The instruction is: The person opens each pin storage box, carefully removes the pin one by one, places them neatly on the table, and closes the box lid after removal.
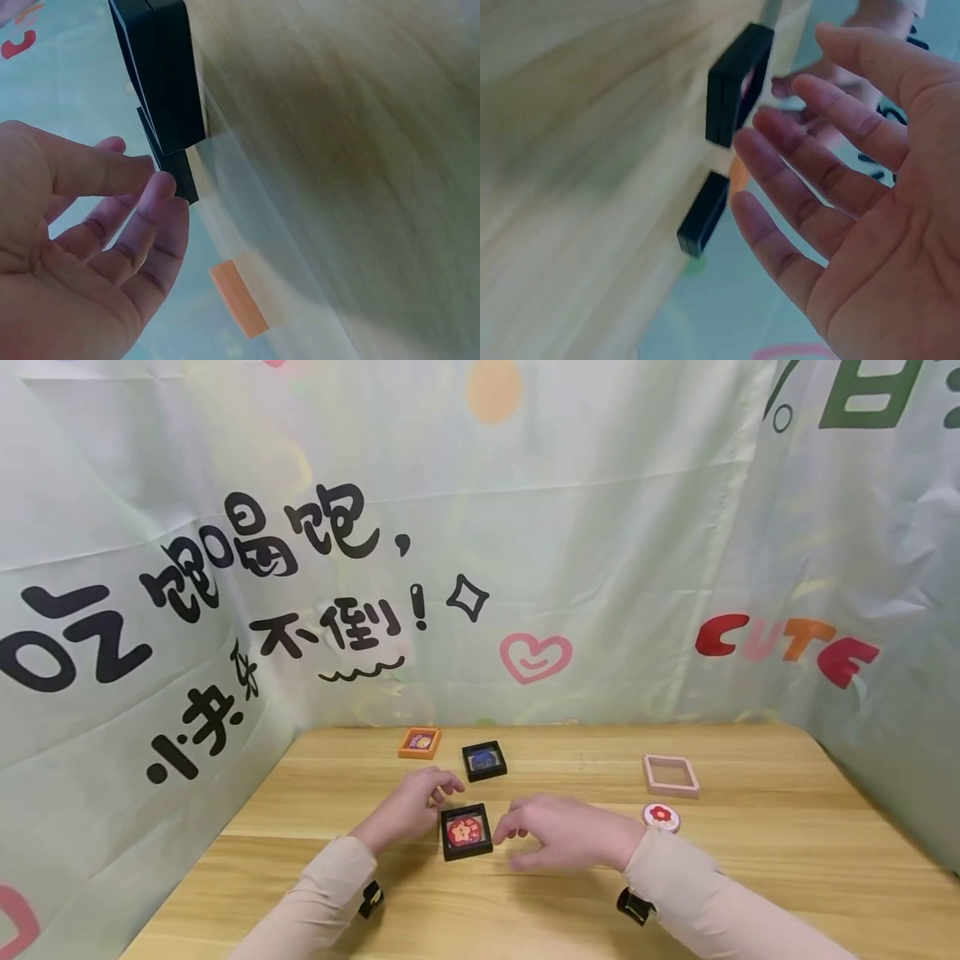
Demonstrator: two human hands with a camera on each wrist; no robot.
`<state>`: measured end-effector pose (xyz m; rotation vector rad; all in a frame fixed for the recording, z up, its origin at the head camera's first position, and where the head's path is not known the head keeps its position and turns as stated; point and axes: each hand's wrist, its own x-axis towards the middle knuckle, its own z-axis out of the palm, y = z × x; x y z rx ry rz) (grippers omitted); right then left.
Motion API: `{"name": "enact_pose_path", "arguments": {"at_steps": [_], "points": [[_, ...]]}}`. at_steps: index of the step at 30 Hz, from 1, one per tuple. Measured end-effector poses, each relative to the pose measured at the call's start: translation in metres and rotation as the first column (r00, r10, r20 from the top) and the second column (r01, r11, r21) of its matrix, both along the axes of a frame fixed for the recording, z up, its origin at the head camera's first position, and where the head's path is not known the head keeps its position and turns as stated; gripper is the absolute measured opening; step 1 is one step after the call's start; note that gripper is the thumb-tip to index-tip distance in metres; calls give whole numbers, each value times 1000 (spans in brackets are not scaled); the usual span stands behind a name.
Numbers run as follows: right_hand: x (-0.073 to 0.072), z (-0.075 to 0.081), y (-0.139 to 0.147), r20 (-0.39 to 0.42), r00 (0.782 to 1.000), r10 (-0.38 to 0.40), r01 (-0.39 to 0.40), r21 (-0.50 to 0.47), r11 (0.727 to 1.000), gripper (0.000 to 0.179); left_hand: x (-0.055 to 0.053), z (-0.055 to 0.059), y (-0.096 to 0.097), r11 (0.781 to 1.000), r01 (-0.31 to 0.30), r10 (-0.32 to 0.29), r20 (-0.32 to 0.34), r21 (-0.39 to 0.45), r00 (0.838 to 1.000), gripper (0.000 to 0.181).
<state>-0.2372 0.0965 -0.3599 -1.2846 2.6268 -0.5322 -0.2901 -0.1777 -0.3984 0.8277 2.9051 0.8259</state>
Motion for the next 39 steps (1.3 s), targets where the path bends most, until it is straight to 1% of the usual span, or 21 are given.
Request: {"name": "enact_pose_path", "arguments": {"at_steps": [3,8,10,16,20,23,26,31,34,39], "points": [[1,-6,-12,-45,999,22,-20,43,999,34,-1,-1,1,1000,-24,24,22,-21,999,62],[5,-12,-27,-123,992,37,-24,106,994,42,-2,-1,3,999,-38,39,36,-33,999,63],[7,-12,-31,-141,989,33,-16,117,993,45,-2,-1,3,998,-44,45,43,-37,998,63],[8,-15,-36,-148,989,16,4,133,991,47,-3,0,3,999,-40,42,60,-34,997,62],[10,-16,-38,-197,980,27,9,180,984,44,-3,-2,3,999,-32,34,58,-40,998,58],[11,-16,-38,-227,973,27,22,213,977,44,-3,-2,3,998,-18,21,50,-57,999,51],[13,-16,-39,-226,974,20,31,221,975,50,-3,-1,2,997,-6,10,50,-71,999,45],[15,-14,-42,-239,971,8,52,244,968,61,-2,3,-1,997,16,-9,84,-77,996,40],[18,-13,-45,-280,960,-1,82,279,957,62,-1,4,-3,996,41,-32,114,-79,993,42],[25,-12,-51,-357,934,10,125,353,927,61,1,6,-8,990,107,-90,170,-93,981,53]]}}
